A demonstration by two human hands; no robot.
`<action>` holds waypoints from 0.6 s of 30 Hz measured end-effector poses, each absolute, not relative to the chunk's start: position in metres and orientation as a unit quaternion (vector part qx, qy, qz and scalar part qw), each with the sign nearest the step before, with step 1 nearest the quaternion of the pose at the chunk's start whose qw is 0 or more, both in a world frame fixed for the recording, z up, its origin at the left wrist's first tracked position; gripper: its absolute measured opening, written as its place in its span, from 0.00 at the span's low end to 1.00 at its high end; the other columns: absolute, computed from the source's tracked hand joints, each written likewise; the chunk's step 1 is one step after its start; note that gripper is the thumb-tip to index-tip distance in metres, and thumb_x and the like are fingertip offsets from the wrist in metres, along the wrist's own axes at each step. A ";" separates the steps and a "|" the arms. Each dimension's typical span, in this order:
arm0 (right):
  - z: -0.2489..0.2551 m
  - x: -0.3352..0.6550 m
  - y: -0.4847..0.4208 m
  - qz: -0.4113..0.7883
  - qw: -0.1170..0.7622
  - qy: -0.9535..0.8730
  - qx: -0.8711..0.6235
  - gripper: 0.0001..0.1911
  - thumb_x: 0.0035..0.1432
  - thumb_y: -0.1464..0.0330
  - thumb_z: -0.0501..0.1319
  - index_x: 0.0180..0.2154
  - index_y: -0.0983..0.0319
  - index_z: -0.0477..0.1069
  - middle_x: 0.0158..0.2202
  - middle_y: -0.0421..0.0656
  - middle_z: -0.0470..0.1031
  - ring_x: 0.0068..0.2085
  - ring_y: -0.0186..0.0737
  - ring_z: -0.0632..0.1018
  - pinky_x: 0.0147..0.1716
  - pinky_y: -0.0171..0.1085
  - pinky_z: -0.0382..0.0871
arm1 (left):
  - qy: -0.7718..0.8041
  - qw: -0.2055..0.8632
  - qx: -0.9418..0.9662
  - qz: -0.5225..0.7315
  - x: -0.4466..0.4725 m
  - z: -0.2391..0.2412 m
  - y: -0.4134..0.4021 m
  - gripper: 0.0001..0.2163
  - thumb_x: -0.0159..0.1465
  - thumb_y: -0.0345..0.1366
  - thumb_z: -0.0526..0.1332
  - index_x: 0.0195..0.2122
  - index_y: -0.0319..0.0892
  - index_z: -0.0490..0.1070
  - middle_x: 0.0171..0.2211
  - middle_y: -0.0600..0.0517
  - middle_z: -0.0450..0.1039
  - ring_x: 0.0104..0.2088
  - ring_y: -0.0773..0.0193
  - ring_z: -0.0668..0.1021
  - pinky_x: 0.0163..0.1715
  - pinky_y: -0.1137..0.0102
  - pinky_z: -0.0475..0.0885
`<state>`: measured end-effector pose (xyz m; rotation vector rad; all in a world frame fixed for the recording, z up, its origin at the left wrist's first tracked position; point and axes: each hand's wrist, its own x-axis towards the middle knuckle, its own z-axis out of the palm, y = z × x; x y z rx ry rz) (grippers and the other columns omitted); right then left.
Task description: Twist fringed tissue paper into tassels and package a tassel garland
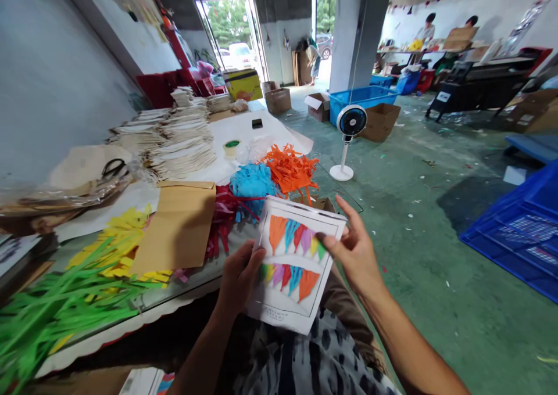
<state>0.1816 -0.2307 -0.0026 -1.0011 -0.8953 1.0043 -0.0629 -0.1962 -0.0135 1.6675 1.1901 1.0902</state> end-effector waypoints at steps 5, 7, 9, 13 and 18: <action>-0.018 0.162 -0.235 0.458 0.627 -0.403 -0.485 0.25 0.51 0.56 0.80 0.48 0.58 0.81 0.46 0.47 0.87 0.40 0.48 0.86 0.41 0.43 0.83 | 0.450 0.393 0.641 0.481 -0.060 -0.032 -0.187 0.14 0.69 0.47 0.64 0.34 0.41 0.76 0.26 0.56 0.72 0.27 0.67 0.70 0.29 0.74 0.64; -0.018 0.161 -0.237 0.425 0.621 -0.435 -0.495 0.20 0.52 0.56 0.79 0.43 0.60 0.82 0.43 0.47 0.87 0.38 0.46 0.86 0.40 0.42 0.83 | 0.423 0.396 0.639 0.507 -0.062 -0.041 -0.181 0.17 0.68 0.51 0.65 0.31 0.41 0.76 0.24 0.55 0.71 0.26 0.67 0.69 0.28 0.73 0.64; -0.013 0.164 -0.240 0.381 0.625 -0.460 -0.502 0.18 0.53 0.56 0.78 0.41 0.60 0.83 0.41 0.46 0.87 0.37 0.46 0.85 0.38 0.41 0.83 | 0.401 0.404 0.634 0.523 -0.065 -0.047 -0.176 0.22 0.69 0.56 0.63 0.32 0.41 0.77 0.25 0.54 0.73 0.27 0.66 0.71 0.29 0.73 0.66; 0.005 0.178 -0.244 0.315 0.642 -0.454 -0.532 0.19 0.53 0.57 0.78 0.42 0.58 0.82 0.40 0.44 0.87 0.37 0.46 0.85 0.37 0.40 0.83 | 0.330 0.510 0.598 0.522 -0.064 -0.047 -0.171 0.31 0.62 0.63 0.68 0.55 0.43 0.78 0.49 0.43 0.82 0.45 0.55 0.82 0.43 0.68 0.76; 0.017 0.182 -0.244 0.383 0.633 -0.452 -0.498 0.26 0.56 0.56 0.77 0.53 0.55 0.76 0.49 0.45 0.86 0.46 0.48 0.86 0.45 0.43 0.83 | 0.360 0.661 0.523 0.401 -0.044 -0.048 -0.182 0.30 0.50 0.46 0.80 0.52 0.41 0.80 0.42 0.46 0.85 0.38 0.54 0.84 0.37 0.67 0.78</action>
